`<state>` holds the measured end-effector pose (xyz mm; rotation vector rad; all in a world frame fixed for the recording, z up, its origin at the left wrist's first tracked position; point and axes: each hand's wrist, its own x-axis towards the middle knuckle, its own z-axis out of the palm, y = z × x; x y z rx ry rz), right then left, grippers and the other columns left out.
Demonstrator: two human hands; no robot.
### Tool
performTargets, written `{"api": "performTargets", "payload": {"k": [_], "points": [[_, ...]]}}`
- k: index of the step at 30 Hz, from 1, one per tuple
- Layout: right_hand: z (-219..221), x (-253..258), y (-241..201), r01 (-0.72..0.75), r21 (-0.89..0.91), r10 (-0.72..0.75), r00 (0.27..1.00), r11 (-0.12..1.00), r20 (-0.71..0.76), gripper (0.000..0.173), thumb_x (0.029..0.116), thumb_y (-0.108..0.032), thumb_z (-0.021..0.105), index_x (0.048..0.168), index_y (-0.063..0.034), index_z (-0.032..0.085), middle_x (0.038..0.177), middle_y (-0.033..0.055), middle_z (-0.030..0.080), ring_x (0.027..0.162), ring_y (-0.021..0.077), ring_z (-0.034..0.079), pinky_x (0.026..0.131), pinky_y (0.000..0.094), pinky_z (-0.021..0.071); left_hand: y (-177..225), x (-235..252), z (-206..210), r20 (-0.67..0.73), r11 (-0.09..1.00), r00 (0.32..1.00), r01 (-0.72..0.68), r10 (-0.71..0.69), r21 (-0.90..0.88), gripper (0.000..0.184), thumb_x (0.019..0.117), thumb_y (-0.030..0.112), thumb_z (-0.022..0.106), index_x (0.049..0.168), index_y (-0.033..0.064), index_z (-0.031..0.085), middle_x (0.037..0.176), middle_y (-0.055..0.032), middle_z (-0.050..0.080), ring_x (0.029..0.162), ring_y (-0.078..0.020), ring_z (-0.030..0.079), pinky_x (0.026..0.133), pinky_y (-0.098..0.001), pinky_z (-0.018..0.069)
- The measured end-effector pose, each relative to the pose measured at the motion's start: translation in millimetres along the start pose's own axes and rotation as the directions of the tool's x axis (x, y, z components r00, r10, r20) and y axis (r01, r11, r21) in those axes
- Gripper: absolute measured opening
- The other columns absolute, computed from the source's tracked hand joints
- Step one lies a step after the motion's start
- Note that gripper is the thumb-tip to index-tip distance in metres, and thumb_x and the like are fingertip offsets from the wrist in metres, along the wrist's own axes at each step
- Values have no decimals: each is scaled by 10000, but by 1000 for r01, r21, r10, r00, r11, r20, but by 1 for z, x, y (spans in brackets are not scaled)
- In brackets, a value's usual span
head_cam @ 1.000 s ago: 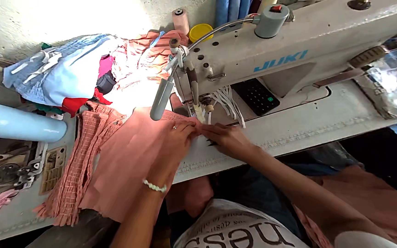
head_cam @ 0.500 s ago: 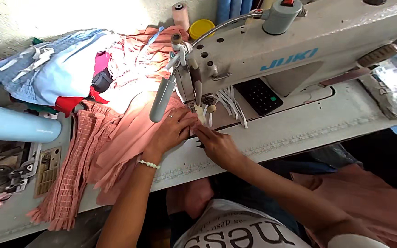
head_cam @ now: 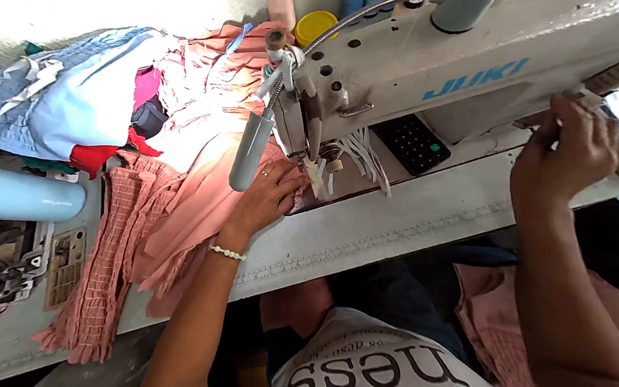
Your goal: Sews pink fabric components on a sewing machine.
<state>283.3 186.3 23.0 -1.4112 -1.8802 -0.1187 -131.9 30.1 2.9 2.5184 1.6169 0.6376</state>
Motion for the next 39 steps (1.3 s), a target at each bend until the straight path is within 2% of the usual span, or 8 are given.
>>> {"api": "performTargets", "payload": {"k": [2, 5, 10, 13, 15, 18, 22, 39], "points": [[3, -4, 10, -44, -58, 49, 995, 997, 92, 375, 1043, -33, 427, 1370, 38, 594, 1454, 279, 550, 1378, 497, 484, 1131, 620, 369, 0, 1, 0, -7, 1000, 1000, -2, 2, 5, 353, 981, 189, 509, 1233, 112, 745, 1371, -197, 613, 1307, -361, 554, 1117, -489, 416], [8, -14, 10, -109, -75, 123, 968, 991, 217, 364, 1023, -6, 453, 1342, 43, 620, 1424, 286, 572, 1317, 514, 528, 1049, 662, 410, 2, -1, 1, -10, 1000, 1000, 3, -3, 9, 358, 970, 178, 508, 1226, 112, 750, 1354, -202, 623, 1302, -369, 557, 1118, -496, 410], [11, -16, 11, -72, -65, 80, 989, 995, 121, 385, 1007, 11, 458, 1359, 35, 612, 1444, 271, 565, 1354, 486, 514, 1100, 601, 403, 10, -3, 2, -48, 999, 999, 6, -5, 31, 324, 966, 165, 547, 1208, 112, 757, 1341, -199, 632, 1318, -369, 554, 1149, -553, 369], [11, -16, 13, -34, -37, 37, 996, 999, 87, 411, 993, 24, 467, 1388, 45, 580, 1476, 279, 530, 1401, 477, 469, 1150, 569, 371, 32, -1, 7, -155, 990, 988, 46, -25, 134, 237, 975, 84, 596, 1146, 67, 759, 1200, -147, 701, 1150, -322, 648, 996, -476, 498], [10, -16, 13, -19, -31, 21, 996, 999, 92, 436, 993, 11, 469, 1421, 50, 542, 1503, 288, 495, 1428, 484, 430, 1172, 575, 343, 47, -4, 16, -205, 979, 977, 96, -58, 181, 249, 968, 26, 590, 1160, 36, 749, 1174, -136, 727, 1121, -307, 683, 977, -450, 531], [12, -15, 12, -3, -28, 4, 998, 1000, 60, 457, 987, 10, 471, 1440, 44, 525, 1512, 286, 485, 1435, 486, 417, 1170, 581, 337, 59, -10, 25, -214, 972, 968, 167, -130, 166, 270, 962, -21, 580, 1172, 30, 742, 1238, -158, 698, 1194, -324, 653, 1049, -465, 501], [13, -15, 13, 9, -24, -7, 999, 1000, 52, 464, 988, 3, 482, 1448, 50, 505, 1524, 290, 467, 1452, 486, 391, 1187, 567, 319, 57, -12, 24, -185, 980, 975, 151, -125, 133, 284, 945, -53, 583, 1153, 38, 753, 1265, -164, 685, 1249, -332, 626, 1085, -487, 474], [15, -15, 14, 5, -19, -5, 999, 1000, 34, 463, 990, -12, 504, 1449, 45, 502, 1538, 282, 455, 1467, 471, 377, 1195, 555, 310, 42, -8, 16, -148, 986, 985, 106, -86, 129, 293, 962, -15, 572, 1191, 42, 744, 1281, -166, 679, 1263, -327, 616, 1092, -455, 463]]}}
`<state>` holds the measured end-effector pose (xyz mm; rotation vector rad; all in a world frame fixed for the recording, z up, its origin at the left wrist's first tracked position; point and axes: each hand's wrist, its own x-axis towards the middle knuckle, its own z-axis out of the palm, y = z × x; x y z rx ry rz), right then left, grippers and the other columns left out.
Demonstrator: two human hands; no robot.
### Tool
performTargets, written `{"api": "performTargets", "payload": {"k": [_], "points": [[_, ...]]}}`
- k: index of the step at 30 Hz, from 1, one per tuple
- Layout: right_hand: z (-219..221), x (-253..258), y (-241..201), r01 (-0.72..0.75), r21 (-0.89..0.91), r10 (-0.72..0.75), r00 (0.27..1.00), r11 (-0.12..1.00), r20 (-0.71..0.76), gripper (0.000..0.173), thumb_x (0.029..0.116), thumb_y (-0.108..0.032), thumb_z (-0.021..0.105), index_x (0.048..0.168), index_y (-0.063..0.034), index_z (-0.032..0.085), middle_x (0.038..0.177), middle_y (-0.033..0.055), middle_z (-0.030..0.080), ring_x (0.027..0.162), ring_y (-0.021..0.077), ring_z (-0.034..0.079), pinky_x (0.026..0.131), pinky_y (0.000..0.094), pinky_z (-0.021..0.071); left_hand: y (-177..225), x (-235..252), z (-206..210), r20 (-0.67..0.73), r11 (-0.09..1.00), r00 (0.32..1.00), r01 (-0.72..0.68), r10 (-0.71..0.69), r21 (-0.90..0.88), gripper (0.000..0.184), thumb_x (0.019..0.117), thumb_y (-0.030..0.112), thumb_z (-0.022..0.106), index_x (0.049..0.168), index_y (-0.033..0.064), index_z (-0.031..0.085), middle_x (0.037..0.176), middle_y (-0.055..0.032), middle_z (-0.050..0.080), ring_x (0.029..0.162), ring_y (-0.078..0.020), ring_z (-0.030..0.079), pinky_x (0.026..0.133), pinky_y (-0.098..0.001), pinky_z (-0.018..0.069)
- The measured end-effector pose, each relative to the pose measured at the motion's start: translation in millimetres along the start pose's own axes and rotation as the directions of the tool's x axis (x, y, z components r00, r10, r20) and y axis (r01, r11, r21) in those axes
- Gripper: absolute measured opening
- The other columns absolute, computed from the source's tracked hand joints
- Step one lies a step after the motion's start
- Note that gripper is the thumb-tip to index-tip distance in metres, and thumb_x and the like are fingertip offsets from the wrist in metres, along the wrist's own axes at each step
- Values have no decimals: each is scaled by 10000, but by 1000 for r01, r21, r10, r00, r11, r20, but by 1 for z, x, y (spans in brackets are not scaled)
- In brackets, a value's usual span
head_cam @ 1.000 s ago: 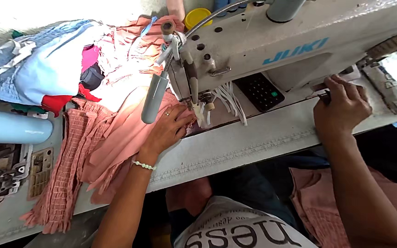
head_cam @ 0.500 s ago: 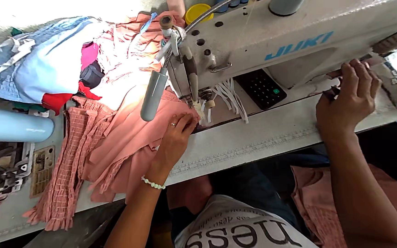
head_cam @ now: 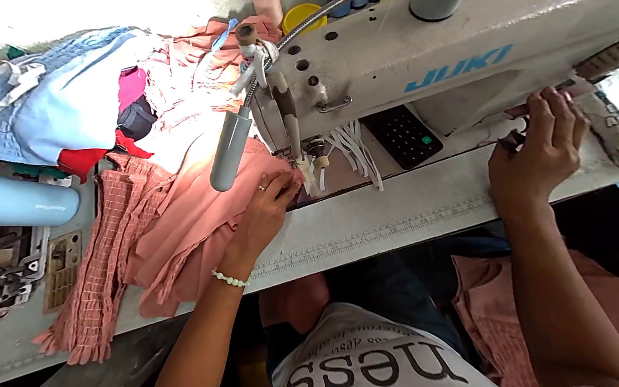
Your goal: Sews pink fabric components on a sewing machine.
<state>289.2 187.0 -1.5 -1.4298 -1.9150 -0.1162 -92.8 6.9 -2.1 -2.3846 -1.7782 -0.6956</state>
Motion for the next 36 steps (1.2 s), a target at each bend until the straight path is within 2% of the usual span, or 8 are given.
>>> {"api": "performTargets", "payload": {"k": [3, 7, 10, 14, 23, 29, 33, 36], "points": [[0, 0, 0, -3, 10, 3, 1000, 1000, 5, 469, 983, -11, 510, 1448, 46, 504, 1538, 285, 454, 1467, 470, 378, 1192, 560, 311, -2, 3, -2, -16, 999, 999, -27, 27, 16, 303, 922, -12, 593, 1170, 46, 756, 1253, -186, 685, 1215, -356, 632, 1038, -446, 487], [-3, -1, -1, 8, 22, -8, 1000, 1000, 23, 460, 999, -26, 499, 1453, 45, 499, 1540, 291, 446, 1478, 471, 359, 1210, 563, 290, -9, 6, -6, 76, 1000, 997, -17, 17, -3, 295, 966, 26, 586, 1222, 34, 731, 1294, -194, 656, 1237, -366, 615, 1058, -481, 483], [-2, -1, 0, 5, 13, -6, 1000, 1000, 22, 459, 998, -25, 498, 1452, 41, 497, 1545, 280, 444, 1477, 473, 358, 1206, 564, 294, -12, 9, -7, 84, 1000, 996, -15, 16, -17, 292, 984, 67, 576, 1233, 41, 726, 1303, -196, 648, 1249, -366, 607, 1070, -490, 474], [-2, -1, 0, 0, 9, 0, 1000, 1000, 19, 472, 990, -15, 503, 1459, 35, 492, 1548, 274, 444, 1474, 475, 362, 1198, 567, 303, -10, 8, -7, 92, 999, 996, 15, -12, -37, 297, 981, 53, 575, 1234, 41, 729, 1326, -201, 639, 1260, -370, 601, 1074, -490, 469], [-1, -1, -3, -4, 10, 4, 1000, 1000, 9, 469, 990, -8, 493, 1456, 40, 496, 1547, 275, 445, 1474, 468, 367, 1192, 566, 313, -9, 16, -5, 92, 996, 993, 73, -68, -44, 290, 965, 54, 612, 1221, 69, 747, 1287, -206, 648, 1186, -378, 623, 1012, -472, 501], [1, 0, 0, -11, 6, 11, 1000, 1000, 14, 499, 968, -1, 520, 1464, 44, 491, 1534, 288, 455, 1462, 480, 379, 1190, 565, 316, -12, 17, -11, 84, 991, 993, 86, -78, -101, 349, 924, -50, 561, 1199, 47, 751, 1312, -213, 639, 1222, -382, 605, 1050, -477, 473], [-1, 1, -3, -28, 8, 28, 999, 1000, 23, 482, 970, 1, 518, 1450, 45, 503, 1531, 297, 453, 1466, 481, 371, 1193, 566, 305, -14, 17, -11, 85, 990, 993, 86, -77, -110, 322, 936, -17, 583, 1195, 58, 758, 1308, -215, 640, 1237, -374, 598, 1071, -471, 462], [-1, 1, -4, -22, 20, 21, 999, 1000, 24, 454, 991, -15, 499, 1439, 61, 504, 1532, 306, 448, 1473, 487, 358, 1209, 566, 285, -13, 14, -15, 147, 982, 986, 105, -82, -156, 332, 953, 20, 581, 1241, 68, 740, 1384, -212, 610, 1328, -370, 556, 1130, -503, 418]]}}
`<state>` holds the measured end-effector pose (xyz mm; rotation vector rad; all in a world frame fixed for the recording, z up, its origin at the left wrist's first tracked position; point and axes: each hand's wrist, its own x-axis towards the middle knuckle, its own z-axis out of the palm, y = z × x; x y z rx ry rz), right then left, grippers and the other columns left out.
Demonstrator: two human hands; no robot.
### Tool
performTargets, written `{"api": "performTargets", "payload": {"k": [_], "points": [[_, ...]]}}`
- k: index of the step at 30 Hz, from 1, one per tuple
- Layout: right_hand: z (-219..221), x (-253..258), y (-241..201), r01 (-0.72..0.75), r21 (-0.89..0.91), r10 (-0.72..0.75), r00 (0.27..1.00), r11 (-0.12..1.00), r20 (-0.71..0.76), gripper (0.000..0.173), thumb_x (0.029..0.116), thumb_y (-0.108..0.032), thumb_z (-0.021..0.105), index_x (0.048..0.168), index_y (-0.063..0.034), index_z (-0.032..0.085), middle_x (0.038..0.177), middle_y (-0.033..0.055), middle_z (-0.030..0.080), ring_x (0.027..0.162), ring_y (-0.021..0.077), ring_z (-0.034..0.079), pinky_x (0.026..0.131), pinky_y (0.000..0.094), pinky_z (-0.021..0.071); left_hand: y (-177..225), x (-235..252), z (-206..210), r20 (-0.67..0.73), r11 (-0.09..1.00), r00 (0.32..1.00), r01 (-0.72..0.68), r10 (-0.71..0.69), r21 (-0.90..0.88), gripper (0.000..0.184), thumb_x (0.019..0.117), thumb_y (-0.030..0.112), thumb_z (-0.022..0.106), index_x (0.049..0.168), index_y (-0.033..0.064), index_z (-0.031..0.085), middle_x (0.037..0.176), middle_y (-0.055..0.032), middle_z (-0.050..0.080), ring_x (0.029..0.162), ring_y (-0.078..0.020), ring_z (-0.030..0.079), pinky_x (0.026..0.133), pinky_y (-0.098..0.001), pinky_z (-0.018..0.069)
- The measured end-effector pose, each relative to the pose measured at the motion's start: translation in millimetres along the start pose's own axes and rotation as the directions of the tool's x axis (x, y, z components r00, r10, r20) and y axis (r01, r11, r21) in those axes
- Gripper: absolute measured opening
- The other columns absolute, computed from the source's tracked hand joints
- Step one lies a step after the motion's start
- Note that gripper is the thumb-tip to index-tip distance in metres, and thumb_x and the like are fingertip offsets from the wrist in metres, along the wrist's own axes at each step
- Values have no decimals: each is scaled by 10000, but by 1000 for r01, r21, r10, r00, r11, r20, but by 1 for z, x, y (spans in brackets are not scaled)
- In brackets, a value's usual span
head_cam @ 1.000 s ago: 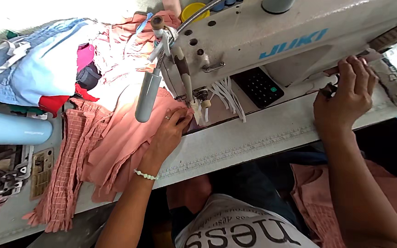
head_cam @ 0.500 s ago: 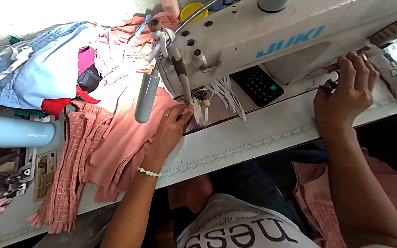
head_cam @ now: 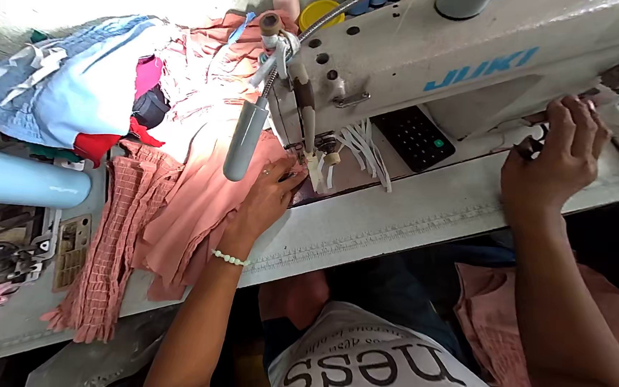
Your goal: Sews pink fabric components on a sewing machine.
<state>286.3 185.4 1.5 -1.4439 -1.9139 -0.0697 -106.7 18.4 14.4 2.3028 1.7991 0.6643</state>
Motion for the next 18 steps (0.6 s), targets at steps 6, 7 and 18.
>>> {"api": "performTargets", "payload": {"k": [6, 7, 18], "points": [[0, -1, 4, 3, 18, -3, 1000, 1000, 11, 460, 1024, -32, 466, 1477, 48, 482, 1557, 290, 427, 1487, 465, 350, 1222, 547, 279, -2, 19, -42, 100, 992, 990, 105, -98, -68, 255, 1000, 9, 522, 1215, -35, 650, 1130, -202, 712, 1057, -334, 701, 939, -510, 543], [-1, -1, 4, 1, 25, -1, 1000, 1000, 13, 447, 1037, -30, 443, 1475, 45, 488, 1559, 287, 428, 1490, 460, 349, 1225, 542, 278, -8, 21, -47, 78, 997, 995, 71, -68, -40, 245, 978, -16, 524, 1160, -64, 680, 1087, -228, 716, 1042, -368, 701, 938, -527, 532], [-7, -30, -22, 40, 204, -24, 996, 978, -82, 355, 1067, -47, 414, 1343, 109, 575, 1422, 349, 513, 1132, 400, 637, 949, 447, 535, 35, -14, -12, 77, 914, 955, 248, -286, 322, 346, 998, 165, 601, 1303, 21, 679, 1335, -221, 621, 1135, -442, 624, 852, -586, 534]]}}
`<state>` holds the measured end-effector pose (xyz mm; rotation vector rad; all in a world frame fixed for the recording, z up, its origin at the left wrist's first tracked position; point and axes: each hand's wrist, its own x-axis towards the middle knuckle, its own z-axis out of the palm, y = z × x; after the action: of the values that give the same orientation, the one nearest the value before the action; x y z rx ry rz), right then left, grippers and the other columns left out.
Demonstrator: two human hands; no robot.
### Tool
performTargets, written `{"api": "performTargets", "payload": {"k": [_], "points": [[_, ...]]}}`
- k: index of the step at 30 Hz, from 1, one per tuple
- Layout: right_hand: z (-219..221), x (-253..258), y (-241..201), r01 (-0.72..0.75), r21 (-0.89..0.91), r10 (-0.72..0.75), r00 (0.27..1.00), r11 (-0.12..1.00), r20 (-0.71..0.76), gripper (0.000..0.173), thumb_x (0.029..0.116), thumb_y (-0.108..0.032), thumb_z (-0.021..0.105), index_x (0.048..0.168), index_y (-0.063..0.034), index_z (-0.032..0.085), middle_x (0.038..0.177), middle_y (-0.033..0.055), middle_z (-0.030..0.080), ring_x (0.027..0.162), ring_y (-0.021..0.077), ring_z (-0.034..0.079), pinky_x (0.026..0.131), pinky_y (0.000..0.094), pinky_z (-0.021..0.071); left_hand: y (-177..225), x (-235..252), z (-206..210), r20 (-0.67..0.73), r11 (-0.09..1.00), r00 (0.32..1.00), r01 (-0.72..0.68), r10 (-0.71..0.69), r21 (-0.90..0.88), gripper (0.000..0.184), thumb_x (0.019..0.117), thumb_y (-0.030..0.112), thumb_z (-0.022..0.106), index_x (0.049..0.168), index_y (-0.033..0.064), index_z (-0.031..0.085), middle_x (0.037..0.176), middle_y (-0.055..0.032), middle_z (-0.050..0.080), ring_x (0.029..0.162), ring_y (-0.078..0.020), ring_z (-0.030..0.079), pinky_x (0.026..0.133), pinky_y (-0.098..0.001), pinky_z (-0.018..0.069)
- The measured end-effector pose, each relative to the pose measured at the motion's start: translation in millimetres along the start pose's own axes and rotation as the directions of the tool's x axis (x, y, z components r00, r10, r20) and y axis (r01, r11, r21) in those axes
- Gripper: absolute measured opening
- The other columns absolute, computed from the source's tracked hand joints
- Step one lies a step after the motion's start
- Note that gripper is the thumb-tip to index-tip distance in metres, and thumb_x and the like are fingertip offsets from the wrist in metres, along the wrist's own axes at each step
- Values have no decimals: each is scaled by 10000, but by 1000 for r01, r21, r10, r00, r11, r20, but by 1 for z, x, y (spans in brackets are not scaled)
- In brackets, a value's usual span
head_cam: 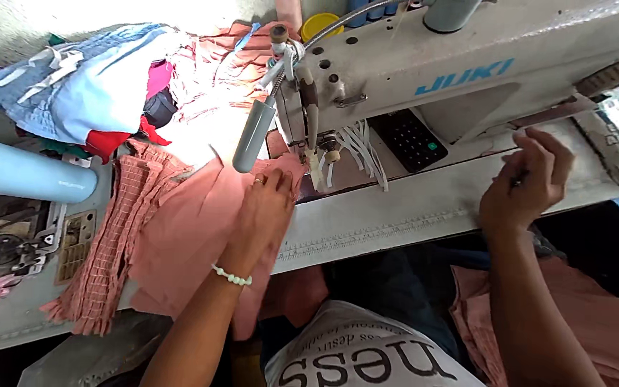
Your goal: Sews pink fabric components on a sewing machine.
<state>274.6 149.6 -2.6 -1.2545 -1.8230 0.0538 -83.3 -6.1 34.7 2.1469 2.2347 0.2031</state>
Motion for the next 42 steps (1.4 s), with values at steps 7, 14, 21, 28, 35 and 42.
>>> {"api": "performTargets", "payload": {"k": [7, 14, 21, 28, 35, 42], "points": [[9, -12, -8, 107, 43, -108, 994, 993, 22, 306, 1053, -12, 447, 1274, 84, 636, 1291, 322, 616, 969, 370, 677, 810, 428, 560, -13, 5, 7, -85, 1000, 996, -22, 23, 12, 276, 977, 118, 600, 1222, 79, 721, 1299, -175, 651, 1170, -415, 616, 829, -593, 508], [11, -19, -14, 104, 64, -108, 991, 993, 75, 293, 1031, -3, 476, 1251, 86, 648, 1168, 333, 651, 899, 398, 675, 779, 459, 556, -33, 2, 32, -260, 961, 946, -236, 193, -144, 366, 1004, 121, 456, 1246, -34, 683, 1415, -189, 604, 1372, -348, 531, 1157, -511, 390], [23, -29, -55, 114, 166, -140, 978, 980, 157, 275, 1018, -2, 494, 1208, 102, 663, 1089, 312, 686, 877, 402, 700, 751, 497, 570, 41, -9, 39, -176, 963, 955, 210, -239, -166, 437, 1035, 139, 465, 1446, 24, 561, 1537, -212, 482, 1441, -408, 433, 1146, -620, 338], [44, -55, -112, 254, 400, -375, 890, 881, 261, 259, 936, 3, 558, 1135, 36, 720, 984, 200, 715, 712, 253, 687, 602, 361, 571, 51, -2, 41, -207, 960, 942, 237, -264, -146, 422, 1032, 184, 506, 1417, 38, 595, 1504, -236, 502, 1393, -438, 468, 1111, -639, 350], [47, -73, -131, 240, 464, -430, 827, 853, 363, 244, 897, 8, 612, 1088, -32, 760, 1014, 153, 747, 875, 287, 740, 695, 385, 606, 66, -32, 30, -224, 954, 949, 162, -221, -253, 392, 967, 307, 651, 1200, 0, 715, 1248, -204, 666, 1161, -387, 636, 963, -537, 513], [45, -73, -151, 120, 485, -352, 835, 866, 423, 166, 919, -33, 641, 1032, -22, 763, 922, 129, 728, 821, 259, 722, 701, 391, 603, 63, -58, 33, -266, 792, 867, 209, -421, -573, 198, 975, 122, 612, 933, -33, 727, 1013, -142, 690, 946, -212, 671, 861, -333, 551]]}}
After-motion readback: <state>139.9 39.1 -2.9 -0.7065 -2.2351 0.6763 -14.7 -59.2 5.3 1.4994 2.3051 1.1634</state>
